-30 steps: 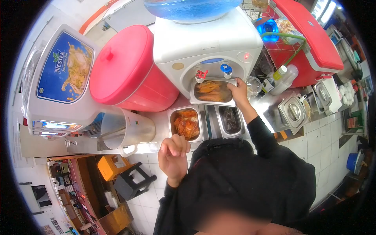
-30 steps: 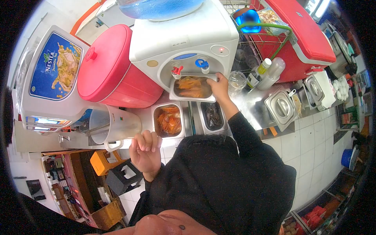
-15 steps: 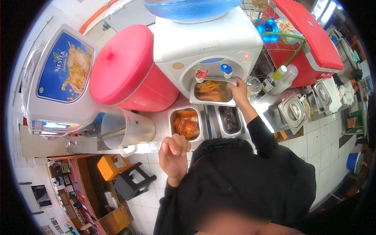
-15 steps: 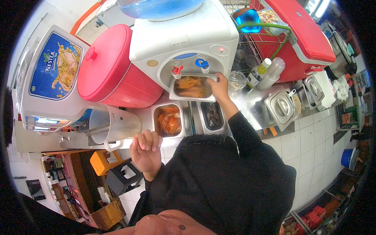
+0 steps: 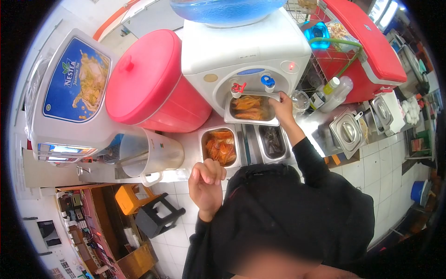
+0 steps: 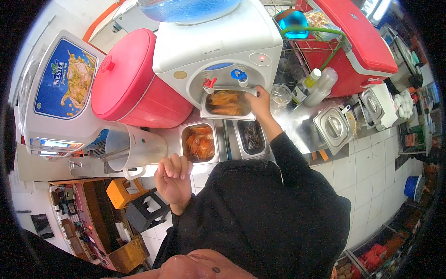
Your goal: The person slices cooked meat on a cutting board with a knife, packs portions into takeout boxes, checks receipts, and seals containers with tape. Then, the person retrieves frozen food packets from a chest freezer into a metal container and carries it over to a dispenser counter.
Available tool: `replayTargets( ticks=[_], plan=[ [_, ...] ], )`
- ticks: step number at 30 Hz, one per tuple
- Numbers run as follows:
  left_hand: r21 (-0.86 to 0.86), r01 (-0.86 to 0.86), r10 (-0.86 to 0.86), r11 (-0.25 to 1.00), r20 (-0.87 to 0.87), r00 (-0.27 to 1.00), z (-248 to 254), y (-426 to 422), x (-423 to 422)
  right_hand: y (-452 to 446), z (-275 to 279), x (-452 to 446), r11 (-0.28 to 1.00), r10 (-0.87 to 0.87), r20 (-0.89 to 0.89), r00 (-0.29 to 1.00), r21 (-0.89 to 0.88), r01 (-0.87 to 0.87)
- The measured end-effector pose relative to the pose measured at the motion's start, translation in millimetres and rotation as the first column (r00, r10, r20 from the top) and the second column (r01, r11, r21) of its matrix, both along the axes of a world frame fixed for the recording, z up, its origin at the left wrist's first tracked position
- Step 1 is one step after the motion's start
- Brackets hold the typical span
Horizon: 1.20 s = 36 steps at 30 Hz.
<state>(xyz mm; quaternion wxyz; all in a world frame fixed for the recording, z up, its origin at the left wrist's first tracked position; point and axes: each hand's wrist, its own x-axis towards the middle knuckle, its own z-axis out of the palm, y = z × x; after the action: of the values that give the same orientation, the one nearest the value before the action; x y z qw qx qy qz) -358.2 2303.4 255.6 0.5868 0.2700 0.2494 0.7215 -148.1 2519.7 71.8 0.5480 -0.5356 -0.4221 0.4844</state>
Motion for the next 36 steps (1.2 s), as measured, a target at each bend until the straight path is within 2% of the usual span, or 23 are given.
replayTargets(
  ticks=[13, 16, 22, 31, 34, 36],
  plan=[
    [-0.018, -0.005, 0.005, 1.0, 0.009, 1.0, -1.8, -0.4, -1.1, -2.3, 6.2, 0.1, 1.0, 0.009, 0.001, 1.0, -0.02, -0.008],
    [-0.024, -0.001, 0.001, 1.0, 0.01, 1.0, -2.1, -0.6, -1.8, -5.6, 15.9, -5.6, 1.0, -0.019, -0.059, 0.998, 0.016, 0.02],
    [-0.029, 0.011, -0.011, 1.0, 0.013, 1.0, -2.3, -0.2, -2.3, -2.6, 7.9, -3.4, 0.999, -0.025, 0.013, 1.0, 0.029, 0.025],
    [-0.014, 0.007, -0.007, 1.0, -0.011, 1.0, -1.8, 0.8, -0.7, -4.5, 14.5, -4.0, 1.0, -0.009, -0.025, 1.0, 0.009, 0.009],
    [-0.023, 0.013, -0.013, 1.0, -0.003, 1.0, -1.8, 0.1, -1.8, -3.6, 10.9, 2.6, 0.997, 0.054, -0.037, 0.998, -0.05, -0.056],
    [-0.024, 0.007, -0.007, 1.0, -0.004, 1.0, -1.5, -0.6, -3.4, -8.9, 18.3, 1.4, 0.998, 0.055, -0.13, 0.99, -0.036, -0.06]
  ],
)
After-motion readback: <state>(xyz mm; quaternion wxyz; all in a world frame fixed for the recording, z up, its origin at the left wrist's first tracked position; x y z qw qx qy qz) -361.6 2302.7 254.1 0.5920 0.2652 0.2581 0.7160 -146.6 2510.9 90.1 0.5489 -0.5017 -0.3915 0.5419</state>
